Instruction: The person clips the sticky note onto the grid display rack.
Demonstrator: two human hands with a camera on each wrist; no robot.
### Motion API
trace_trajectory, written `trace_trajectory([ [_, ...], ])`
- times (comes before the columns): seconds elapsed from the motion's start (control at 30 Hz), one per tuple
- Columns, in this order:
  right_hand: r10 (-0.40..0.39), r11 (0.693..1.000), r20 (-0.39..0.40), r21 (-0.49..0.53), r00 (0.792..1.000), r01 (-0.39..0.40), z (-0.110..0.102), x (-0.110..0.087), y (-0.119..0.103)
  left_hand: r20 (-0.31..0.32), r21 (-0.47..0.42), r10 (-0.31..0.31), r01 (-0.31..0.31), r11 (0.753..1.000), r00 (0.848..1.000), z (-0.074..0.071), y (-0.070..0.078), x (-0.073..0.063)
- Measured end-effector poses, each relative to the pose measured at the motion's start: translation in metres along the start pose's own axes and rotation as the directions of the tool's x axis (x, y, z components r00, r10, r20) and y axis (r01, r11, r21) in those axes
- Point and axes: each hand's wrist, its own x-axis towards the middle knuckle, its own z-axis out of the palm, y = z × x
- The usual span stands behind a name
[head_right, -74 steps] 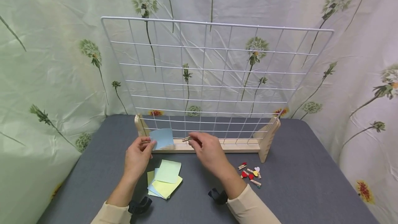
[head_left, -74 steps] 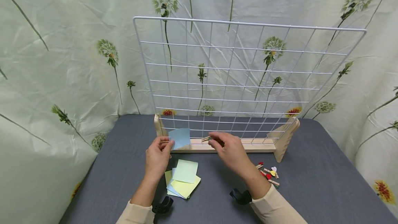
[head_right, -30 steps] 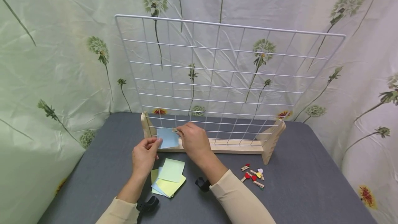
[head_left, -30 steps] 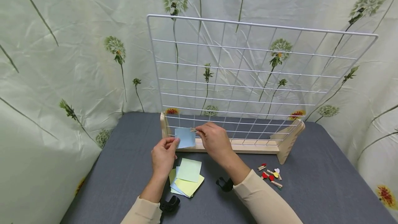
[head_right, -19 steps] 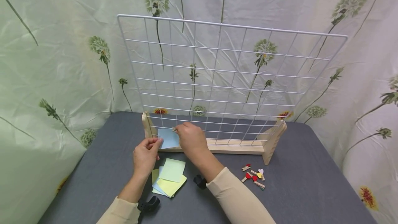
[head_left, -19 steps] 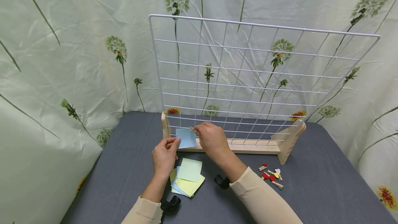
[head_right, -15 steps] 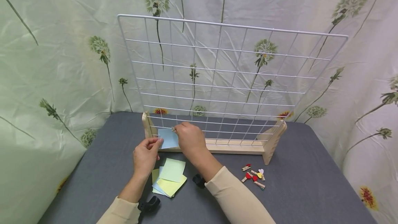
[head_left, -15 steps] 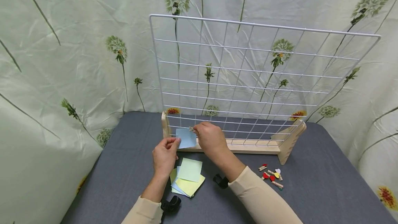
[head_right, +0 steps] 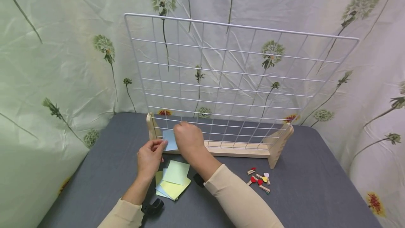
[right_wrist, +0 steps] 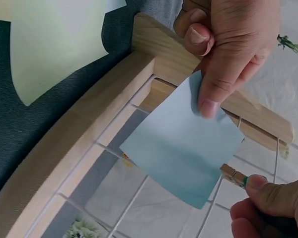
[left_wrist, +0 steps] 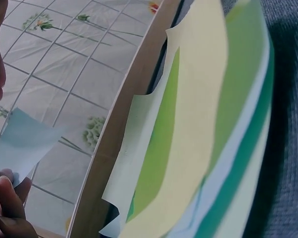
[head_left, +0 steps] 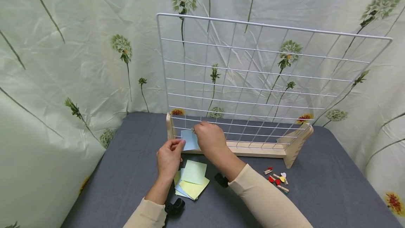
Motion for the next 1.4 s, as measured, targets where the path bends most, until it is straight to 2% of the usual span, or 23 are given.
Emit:
trace_trajectory([
  [0.3, 0.010, 1.000, 0.056, -0.024, 0.998, -0.009, -0.004, 0.006, -0.001, -0.013, 0.000, 0.007, -0.007, 1.000, 1.000, 0.000, 0.002, 0.000],
  [0.57, 0.004, 1.000, 0.090, 0.004, 0.996, -0.004, -0.003, 0.010, -0.001, -0.024, 0.005, 0.016, -0.015, 1.000, 1.000, 0.000, 0.002, 0.001],
  [0.73, 0.015, 1.000, 0.109, -0.002, 0.994, -0.015, -0.002, 0.012, -0.001, -0.014, 0.007, 0.008, -0.008, 1.000, 1.000, 0.000, 0.002, 0.002],
  [0.9, 0.039, 0.998, 0.127, 0.040, 0.991, -0.045, 0.000, 0.008, 0.001, 0.000, -0.006, 0.000, 0.000, 1.000, 1.000, 0.001, 0.001, 0.003],
  [1.07, 0.056, 0.991, 0.105, 0.114, 0.993, -0.068, 0.005, 0.003, 0.005, 0.013, -0.005, 0.002, -0.002, 1.000, 1.000, 0.002, 0.001, 0.003],
  [1.23, 0.027, 0.986, 0.045, 0.162, 0.999, -0.034, 0.010, 0.001, 0.008, 0.007, -0.012, 0.030, -0.030, 0.999, 1.000, 0.002, 0.000, 0.003],
  [1.4, 0.016, 0.986, 0.020, 0.165, 1.000, -0.019, 0.013, 0.000, 0.008, 0.004, -0.010, 0.031, -0.031, 0.999, 1.000, 0.001, 0.000, 0.003],
])
